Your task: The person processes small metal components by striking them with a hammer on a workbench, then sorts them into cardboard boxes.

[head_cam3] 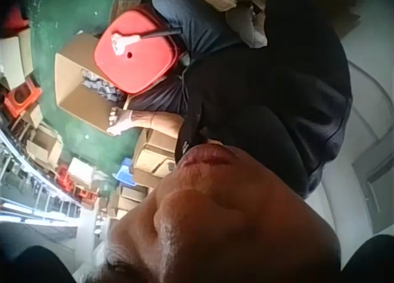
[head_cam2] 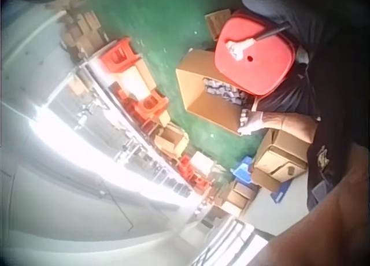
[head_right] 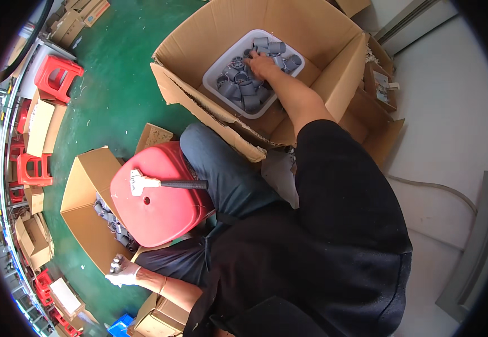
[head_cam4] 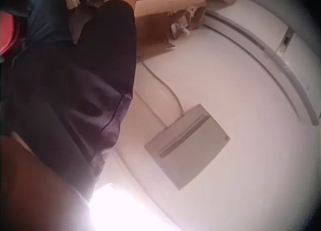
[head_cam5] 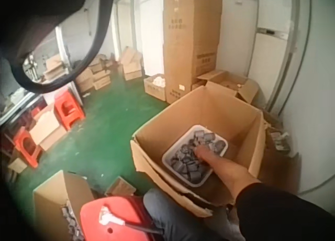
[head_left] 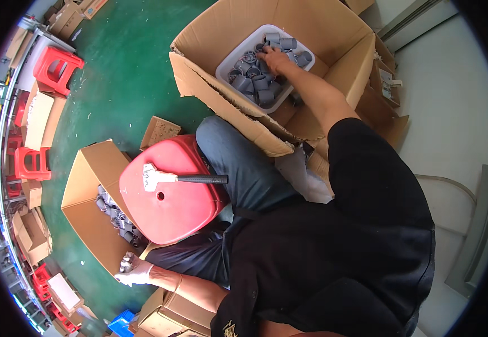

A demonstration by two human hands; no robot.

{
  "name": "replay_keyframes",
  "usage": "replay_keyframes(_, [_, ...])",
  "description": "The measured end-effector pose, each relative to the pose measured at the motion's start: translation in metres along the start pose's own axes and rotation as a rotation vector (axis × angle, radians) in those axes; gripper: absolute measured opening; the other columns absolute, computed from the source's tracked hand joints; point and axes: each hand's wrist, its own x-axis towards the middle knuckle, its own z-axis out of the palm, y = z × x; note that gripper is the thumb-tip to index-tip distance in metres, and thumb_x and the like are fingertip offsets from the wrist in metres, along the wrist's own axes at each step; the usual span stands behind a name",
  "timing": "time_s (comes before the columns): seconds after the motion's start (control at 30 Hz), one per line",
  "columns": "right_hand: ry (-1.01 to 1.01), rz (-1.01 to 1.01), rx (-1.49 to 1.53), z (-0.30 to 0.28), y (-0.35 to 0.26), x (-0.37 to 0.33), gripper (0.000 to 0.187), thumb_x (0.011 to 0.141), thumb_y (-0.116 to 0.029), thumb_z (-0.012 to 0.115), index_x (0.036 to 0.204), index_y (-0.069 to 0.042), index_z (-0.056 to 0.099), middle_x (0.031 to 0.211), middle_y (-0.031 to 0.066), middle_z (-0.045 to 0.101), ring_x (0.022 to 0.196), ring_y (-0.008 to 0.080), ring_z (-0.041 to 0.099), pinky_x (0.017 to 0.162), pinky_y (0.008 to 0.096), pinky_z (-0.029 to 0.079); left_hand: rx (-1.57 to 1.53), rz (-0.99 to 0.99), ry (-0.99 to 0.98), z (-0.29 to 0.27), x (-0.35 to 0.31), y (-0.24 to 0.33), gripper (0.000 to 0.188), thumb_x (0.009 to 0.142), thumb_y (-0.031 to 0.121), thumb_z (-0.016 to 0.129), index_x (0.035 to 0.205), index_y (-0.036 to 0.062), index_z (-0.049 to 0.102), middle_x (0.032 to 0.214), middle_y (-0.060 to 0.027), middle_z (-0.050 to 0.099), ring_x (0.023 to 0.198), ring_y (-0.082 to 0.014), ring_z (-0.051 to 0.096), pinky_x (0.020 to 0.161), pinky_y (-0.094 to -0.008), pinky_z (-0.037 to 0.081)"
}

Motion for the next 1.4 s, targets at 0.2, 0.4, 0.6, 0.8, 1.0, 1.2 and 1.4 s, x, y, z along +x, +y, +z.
replay_keyframes(0.2, [-0.088,-0.080,-0.313,0.017,0.000,0.000,0.037,0.086,-0.015,0.060,0.123,-0.019,0.059,0.118,0.0108,0.056,0.101,0.0371,0.057,0.085,0.0457,0.051,0.027,-0.021,0.038,0.017,-0.011,0.000,0.035,0.097,0.038,0.050,0.073,0.0129,0.046,0.060,-0.0038,0.047,0.056,-0.0204,0.051,0.059,-0.0357,0.052])
replay_keyframes(0.4, [-0.009,0.041,-0.286,0.002,0.004,-0.022,0.032,0.087,-0.012,0.058,0.119,-0.017,0.060,0.118,0.0120,0.057,0.100,0.0353,0.058,0.083,0.0457,0.052,0.006,-0.030,0.071,0.026,-0.018,0.008,0.034,0.096,0.034,0.048,0.069,0.0144,0.043,0.056,-0.0022,0.044,0.053,-0.0198,0.048,0.058,-0.0351,0.048])
replay_keyframes(0.6, [0.073,-0.101,-0.231,0.024,0.020,-0.027,0.031,0.085,-0.015,0.059,0.116,-0.015,0.061,0.115,0.0142,0.062,0.096,0.0343,0.062,0.080,0.0450,0.053,-0.002,-0.063,0.008,0.026,-0.013,0.000,0.035,0.098,0.031,0.044,0.068,0.0132,0.042,0.055,-0.0027,0.043,0.053,-0.0198,0.047,0.057,-0.0352,0.047])
replay_keyframes(0.8, [-0.231,-0.019,-0.298,-0.024,-0.001,-0.019,0.038,0.078,-0.017,0.065,0.115,-0.012,0.062,0.107,0.0167,0.068,0.094,0.0348,0.065,0.080,0.0429,0.053,-0.032,-0.066,-0.004,0.021,-0.014,0.001,0.037,0.100,0.029,0.043,0.066,0.0133,0.038,0.054,-0.0031,0.040,0.054,-0.0192,0.045,0.057,-0.0355,0.047])
replay_keyframes(1.0, [-0.050,0.008,0.545,-0.126,0.011,-0.026,0.064,0.065,-0.005,0.074,0.127,-0.009,0.060,0.103,0.0116,0.067,0.090,0.0274,0.063,0.083,0.0381,0.051,-0.133,-0.068,-0.099,-0.003,0.007,-0.017,0.034,0.101,0.032,0.043,0.075,0.0115,0.046,0.060,-0.0054,0.046,0.057,-0.0200,0.047,0.062,-0.0367,0.047])
replay_keyframes(1.2, [0.473,-0.527,0.994,-0.221,-0.094,-0.159,0.074,0.067,0.006,0.073,0.137,-0.005,0.050,0.126,0.0125,0.055,0.106,0.0262,0.057,0.095,0.0344,0.045,-0.174,-0.089,-0.179,-0.005,0.016,-0.028,0.033,0.101,0.033,0.045,0.074,0.0122,0.045,0.060,-0.0054,0.047,0.058,-0.0204,0.047,0.063,-0.0374,0.047])
replay_keyframes(1.4, [0.380,-0.693,1.360,-0.186,-0.194,-0.210,0.071,0.065,0.011,0.073,0.131,-0.004,0.050,0.125,0.0129,0.057,0.117,0.0238,0.055,0.100,0.0343,0.045,1.498,0.931,0.055,-0.009,0.016,-0.028,0.053,0.064,0.035,0.088,0.085,-0.0010,0.055,0.068,-0.0172,0.060,0.064,-0.0342,0.061,0.061,-0.0436,0.053])
